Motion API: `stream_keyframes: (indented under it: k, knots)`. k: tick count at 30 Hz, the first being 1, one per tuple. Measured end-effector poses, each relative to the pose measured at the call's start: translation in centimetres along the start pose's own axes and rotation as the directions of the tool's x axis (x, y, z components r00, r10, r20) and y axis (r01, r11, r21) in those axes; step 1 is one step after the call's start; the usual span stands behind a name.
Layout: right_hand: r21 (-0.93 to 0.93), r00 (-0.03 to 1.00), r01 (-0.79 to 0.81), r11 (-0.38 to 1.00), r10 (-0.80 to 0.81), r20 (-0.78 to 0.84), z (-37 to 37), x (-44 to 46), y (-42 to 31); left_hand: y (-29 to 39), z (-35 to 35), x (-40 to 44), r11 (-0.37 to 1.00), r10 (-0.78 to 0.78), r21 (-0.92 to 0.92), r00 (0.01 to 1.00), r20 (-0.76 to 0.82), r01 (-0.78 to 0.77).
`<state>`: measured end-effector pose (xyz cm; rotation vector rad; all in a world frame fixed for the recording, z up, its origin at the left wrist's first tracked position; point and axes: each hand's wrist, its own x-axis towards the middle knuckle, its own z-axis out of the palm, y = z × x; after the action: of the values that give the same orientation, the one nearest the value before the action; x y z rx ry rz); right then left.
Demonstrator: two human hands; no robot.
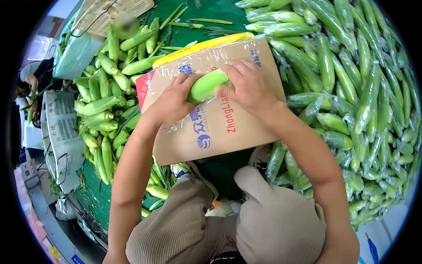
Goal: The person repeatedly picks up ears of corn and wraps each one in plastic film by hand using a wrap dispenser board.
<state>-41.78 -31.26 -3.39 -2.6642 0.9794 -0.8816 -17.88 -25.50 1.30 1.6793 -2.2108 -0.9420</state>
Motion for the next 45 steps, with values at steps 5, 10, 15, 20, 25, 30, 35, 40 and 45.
stream_keyframes:
  k: [5, 10, 15, 20, 25, 30, 35, 40, 45]
  knots:
    - [-0.087, 0.959, 0.080, 0.993, -0.053, 0.277, 0.4, 1.2, 0.3, -2.2, -0.2, 0.1, 0.926, -0.043, -0.375, 0.999, 0.019, 0.047]
    - [-0.007, 0.970, -0.110, 0.994, 0.108, 0.217, 1.6, 0.5, 1.3, -5.8, 2.7, -7.1, 0.989, -0.099, 0.042, 0.859, -0.503, 0.139]
    - [-0.122, 0.969, -0.145, 0.982, 0.166, 0.185, 0.3, -0.5, 0.0, -4.9, 4.2, -8.1, 0.935, -0.084, 0.235, 0.807, -0.585, 0.267]
    - [-0.003, 0.858, 0.040, 0.999, -0.032, 0.512, -2.8, 0.3, -0.3, -4.9, 6.6, -10.8, 0.978, -0.196, -0.128, 0.500, -0.843, 0.167]
    - [0.181, 0.835, 0.016, 0.983, -0.112, 0.538, -3.1, -0.1, -2.6, -0.5, 10.4, -8.4, 0.981, 0.149, 0.192, 0.716, -0.682, -0.021]
    - [0.005, 0.977, 0.044, 0.999, -0.044, 0.209, 3.9, -1.8, 2.1, -1.3, 3.8, -1.9, 0.956, 0.037, 0.281, 0.918, -0.394, 0.082]
    - [-0.109, 0.978, 0.029, 0.994, -0.005, 0.208, 1.0, 5.2, -0.1, -3.4, -2.8, 6.9, 0.821, 0.020, 0.488, 0.840, -0.543, 0.296]
    - [0.133, 0.910, -0.174, 0.976, 0.107, 0.402, 2.1, 6.8, 3.4, -0.2, 1.8, 2.3, 0.950, 0.251, 0.289, 0.833, -0.493, -0.116]
    - [0.578, 0.738, -0.437, 0.689, -0.091, 0.668, 0.5, 6.8, 2.0, 1.0, 3.4, -0.8, 0.812, 0.428, 0.581, 0.736, -0.524, -0.058]
